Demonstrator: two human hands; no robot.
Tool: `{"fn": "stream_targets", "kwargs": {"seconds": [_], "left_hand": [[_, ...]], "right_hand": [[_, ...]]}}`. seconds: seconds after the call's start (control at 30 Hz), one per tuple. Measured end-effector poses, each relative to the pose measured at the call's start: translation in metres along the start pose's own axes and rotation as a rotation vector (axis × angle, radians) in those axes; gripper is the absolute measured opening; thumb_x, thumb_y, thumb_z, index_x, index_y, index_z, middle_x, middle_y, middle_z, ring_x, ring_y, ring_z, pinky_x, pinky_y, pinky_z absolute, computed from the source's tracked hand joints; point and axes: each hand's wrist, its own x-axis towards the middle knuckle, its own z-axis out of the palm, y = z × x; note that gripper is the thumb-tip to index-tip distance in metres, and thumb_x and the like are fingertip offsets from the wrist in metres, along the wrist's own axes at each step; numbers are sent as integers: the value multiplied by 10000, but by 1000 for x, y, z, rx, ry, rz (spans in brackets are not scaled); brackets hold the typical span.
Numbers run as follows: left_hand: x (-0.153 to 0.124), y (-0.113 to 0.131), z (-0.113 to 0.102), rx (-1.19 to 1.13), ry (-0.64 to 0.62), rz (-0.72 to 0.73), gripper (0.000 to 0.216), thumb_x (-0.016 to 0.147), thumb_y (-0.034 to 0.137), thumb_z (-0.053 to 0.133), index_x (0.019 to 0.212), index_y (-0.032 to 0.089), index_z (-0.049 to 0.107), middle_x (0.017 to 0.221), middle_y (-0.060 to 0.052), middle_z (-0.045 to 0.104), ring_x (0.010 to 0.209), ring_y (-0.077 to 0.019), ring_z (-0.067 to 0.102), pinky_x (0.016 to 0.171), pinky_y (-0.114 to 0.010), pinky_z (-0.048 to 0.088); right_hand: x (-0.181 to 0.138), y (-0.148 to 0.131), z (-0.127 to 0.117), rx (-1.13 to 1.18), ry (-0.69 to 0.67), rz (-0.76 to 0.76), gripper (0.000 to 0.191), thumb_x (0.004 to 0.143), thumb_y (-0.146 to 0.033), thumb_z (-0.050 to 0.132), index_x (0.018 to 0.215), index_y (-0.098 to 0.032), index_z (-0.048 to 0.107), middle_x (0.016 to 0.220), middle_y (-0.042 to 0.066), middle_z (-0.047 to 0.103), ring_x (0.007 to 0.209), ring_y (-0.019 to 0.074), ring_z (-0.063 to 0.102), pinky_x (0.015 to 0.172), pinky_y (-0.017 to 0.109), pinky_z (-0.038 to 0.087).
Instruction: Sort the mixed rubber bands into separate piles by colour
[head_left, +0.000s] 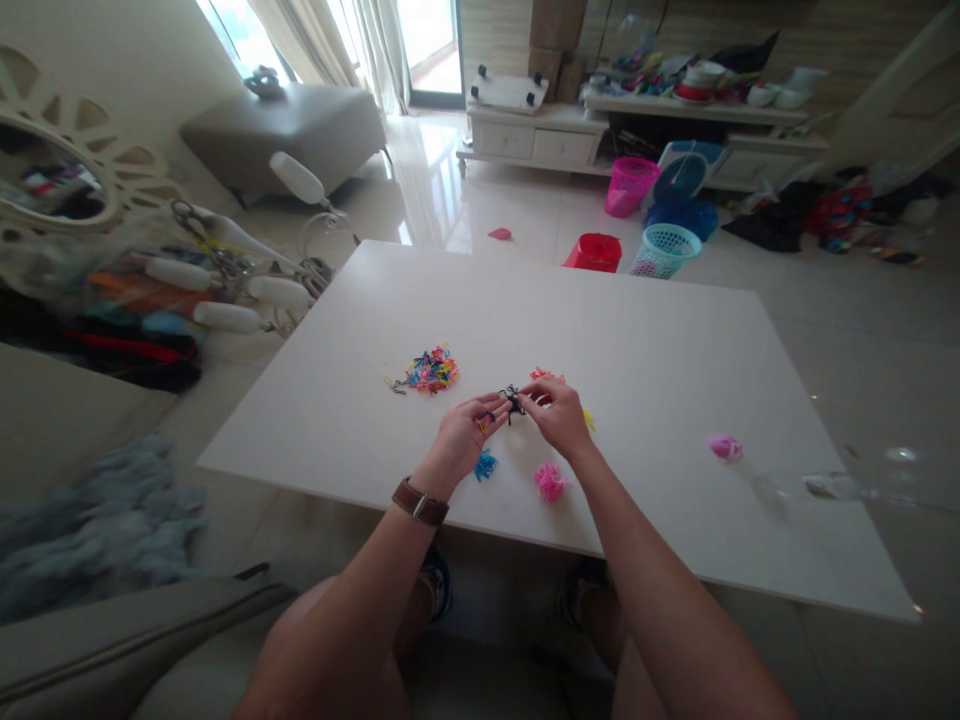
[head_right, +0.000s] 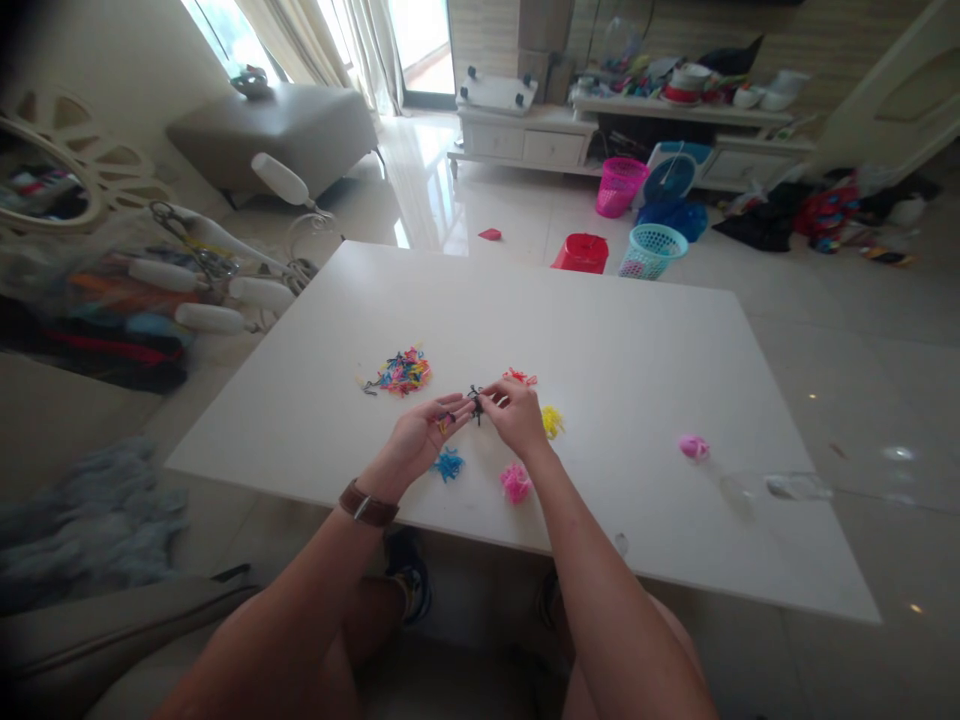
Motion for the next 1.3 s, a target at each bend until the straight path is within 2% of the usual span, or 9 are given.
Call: {"fn": "stream_targets", "kwargs": {"seconds": [0.07, 0.13, 0.3, 0.47, 0.77, 0.87, 1.03, 1.13, 1.3], "left_hand": [[2, 3, -1, 1, 27, 17, 318, 705, -73, 477, 932, 35, 672, 998, -207, 744, 960, -228, 748, 921, -310, 589], [3, 6, -2, -15, 40, 45, 360, 669, -110, 455, 929, 28, 662, 989, -207, 743, 976, -236, 749, 939, -306, 587], [3, 15, -3, -64, 77, 100, 373, 666, -139, 446, 926, 27, 657, 943, -186, 741, 1010, -249, 746, 956, -304, 590], [-2, 18, -4, -99, 70, 111, 345, 693, -136, 470, 923, 40, 659, 945, -179, 741, 1063, -254, 733, 961, -300, 590], [-4, 21, -6, -127, 88, 85, 272, 786, -54, 475, 967, 43, 653, 946, -189, 737, 1024, -251, 742, 913, -301, 604], [-4, 23, -6, -127, 91, 56, 279, 800, -26, 478, 1008, 41, 651, 953, -189, 735, 1009, -243, 742, 897, -296, 602], [-2, 20, -6, -116, 90, 28, 257, 821, 22, 502, 1027, 68, 648, 946, -168, 738, 931, -212, 741, 847, -294, 602], [-1, 16, -6, -99, 79, 32, 204, 837, 42, 509, 981, 72, 650, 905, -150, 736, 836, -176, 726, 797, -273, 593], [-1, 11, -5, -48, 49, 6, 182, 839, 62, 524, 943, 77, 672, 827, -104, 718, 733, -131, 679, 718, -227, 552]], "right_hand": [[3, 5, -5, -43, 101, 100, 116, 808, -277, 678, 780, -185, 742, 756, 39, 720, 652, 161, 643, 663, 293, 519], [4, 12, -7, -95, 133, 181, 101, 791, -269, 687, 764, -187, 739, 733, 42, 732, 667, 179, 661, 698, 309, 524], [0, 26, 5, -230, 25, 266, 69, 779, -225, 685, 748, -206, 744, 748, 38, 754, 701, 187, 683, 725, 305, 513], [-4, 24, 23, -305, -72, 266, 87, 793, -209, 676, 761, -221, 756, 762, 23, 759, 717, 173, 684, 732, 278, 498], [-4, 20, 44, -448, -105, 260, 70, 814, -248, 692, 776, -239, 751, 804, 30, 758, 785, 194, 682, 738, 287, 473], [-2, 13, 41, -403, -60, 222, 72, 819, -270, 702, 771, -224, 728, 758, 23, 730, 732, 182, 653, 715, 285, 469], [-1, -10, 33, -159, 20, -4, 162, 885, -311, 659, 796, -191, 720, 777, 24, 664, 671, 142, 591, 684, 269, 478], [-4, -18, 30, -93, -60, -89, 127, 875, -309, 695, 840, -201, 754, 820, 23, 634, 682, 131, 579, 680, 265, 480], [-9, -15, 30, -58, -152, -120, 90, 840, -260, 743, 911, -231, 790, 857, 10, 618, 686, 115, 567, 693, 264, 481]]}}
